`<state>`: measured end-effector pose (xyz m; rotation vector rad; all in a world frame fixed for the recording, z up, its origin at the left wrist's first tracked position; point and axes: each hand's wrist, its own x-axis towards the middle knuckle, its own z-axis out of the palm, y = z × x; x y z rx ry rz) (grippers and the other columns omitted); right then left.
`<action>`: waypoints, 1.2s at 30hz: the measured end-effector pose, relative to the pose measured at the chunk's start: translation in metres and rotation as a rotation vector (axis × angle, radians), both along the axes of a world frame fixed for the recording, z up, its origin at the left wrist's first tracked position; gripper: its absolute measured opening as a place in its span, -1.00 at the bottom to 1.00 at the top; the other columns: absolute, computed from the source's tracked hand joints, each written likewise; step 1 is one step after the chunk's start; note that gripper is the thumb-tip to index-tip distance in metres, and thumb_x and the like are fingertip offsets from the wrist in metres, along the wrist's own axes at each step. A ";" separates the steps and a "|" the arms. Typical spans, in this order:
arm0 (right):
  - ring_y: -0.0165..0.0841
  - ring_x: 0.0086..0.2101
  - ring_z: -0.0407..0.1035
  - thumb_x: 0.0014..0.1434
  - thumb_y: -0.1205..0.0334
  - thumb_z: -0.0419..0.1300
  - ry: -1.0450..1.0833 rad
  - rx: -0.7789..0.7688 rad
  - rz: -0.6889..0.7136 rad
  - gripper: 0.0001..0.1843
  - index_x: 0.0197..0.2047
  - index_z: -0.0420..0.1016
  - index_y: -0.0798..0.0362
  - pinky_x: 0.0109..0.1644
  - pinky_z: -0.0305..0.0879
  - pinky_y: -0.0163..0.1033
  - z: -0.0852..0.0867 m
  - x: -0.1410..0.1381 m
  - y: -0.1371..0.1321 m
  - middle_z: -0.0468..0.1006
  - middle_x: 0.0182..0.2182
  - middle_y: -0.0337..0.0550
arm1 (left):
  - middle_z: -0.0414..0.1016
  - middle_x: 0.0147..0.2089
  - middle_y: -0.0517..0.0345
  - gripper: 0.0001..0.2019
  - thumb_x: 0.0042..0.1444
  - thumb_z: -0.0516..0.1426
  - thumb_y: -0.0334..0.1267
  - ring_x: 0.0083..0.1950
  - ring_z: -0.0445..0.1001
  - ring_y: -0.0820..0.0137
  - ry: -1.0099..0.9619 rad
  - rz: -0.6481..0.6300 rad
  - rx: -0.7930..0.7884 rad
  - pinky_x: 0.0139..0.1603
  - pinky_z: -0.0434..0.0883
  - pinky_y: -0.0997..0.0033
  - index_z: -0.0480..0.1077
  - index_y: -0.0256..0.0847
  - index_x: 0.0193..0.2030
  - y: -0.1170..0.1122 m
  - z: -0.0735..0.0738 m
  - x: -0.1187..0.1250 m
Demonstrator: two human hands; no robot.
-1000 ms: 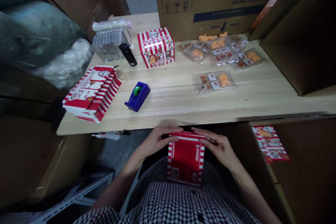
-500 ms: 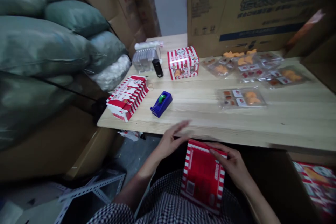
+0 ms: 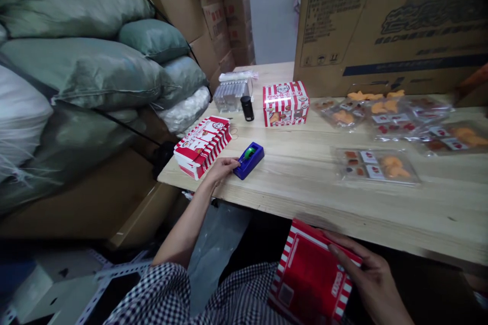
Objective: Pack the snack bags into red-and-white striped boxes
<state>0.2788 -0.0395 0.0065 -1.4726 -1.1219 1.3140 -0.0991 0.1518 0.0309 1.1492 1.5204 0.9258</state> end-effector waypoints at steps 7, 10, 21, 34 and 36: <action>-0.06 0.03 0.50 0.06 0.06 0.41 -0.060 0.242 -0.371 -0.63 -0.05 0.65 -0.06 0.27 0.32 0.10 0.053 -0.004 0.021 0.63 0.00 -0.10 | 0.44 0.24 -0.23 -0.68 -0.17 0.35 -0.06 -0.02 0.51 0.16 -0.226 0.100 0.052 -0.15 0.44 0.27 0.55 -0.33 -0.44 -0.011 -0.009 -0.005; -0.11 -0.01 0.51 0.13 0.17 0.37 -0.167 0.502 -0.458 -0.73 -0.07 0.65 -0.10 0.26 0.32 0.11 0.083 -0.020 0.035 0.64 -0.05 -0.13 | 0.49 0.17 -0.26 -0.69 -0.14 0.31 -0.08 -0.01 0.52 0.19 -0.271 0.137 0.101 -0.03 0.44 0.21 0.53 -0.36 -0.44 -0.023 -0.021 -0.008; -0.15 -0.01 0.50 0.24 0.35 0.25 -0.301 0.829 -0.297 -0.71 0.01 0.59 -0.08 0.14 0.39 0.11 0.063 -0.055 0.071 0.59 0.02 -0.05 | 0.59 -0.16 -0.03 -0.79 -0.10 0.32 -0.14 -0.09 0.49 0.24 0.029 0.346 0.272 0.06 0.39 0.24 0.50 -0.25 -0.49 -0.048 -0.048 -0.006; -0.18 -0.01 0.42 0.32 0.39 0.14 -0.491 0.857 -0.081 -0.70 0.05 0.52 -0.08 0.05 0.44 0.04 0.070 -0.064 0.079 0.50 -0.03 -0.03 | 0.59 -0.38 0.16 -0.61 0.08 0.32 -0.19 -0.38 0.53 0.44 -0.550 -0.074 0.244 -0.25 0.50 0.41 0.53 -0.15 0.08 -0.091 0.081 0.164; -0.17 -0.01 0.42 0.32 0.39 0.13 -0.496 0.875 -0.081 -0.69 0.07 0.50 -0.09 0.05 0.44 0.05 0.069 -0.064 0.079 0.50 -0.02 -0.02 | 0.58 -0.40 0.22 -0.30 0.02 0.36 -0.21 -0.41 0.53 0.45 -0.648 -0.106 0.189 -0.26 0.50 0.40 0.30 -0.11 0.32 -0.084 0.081 0.172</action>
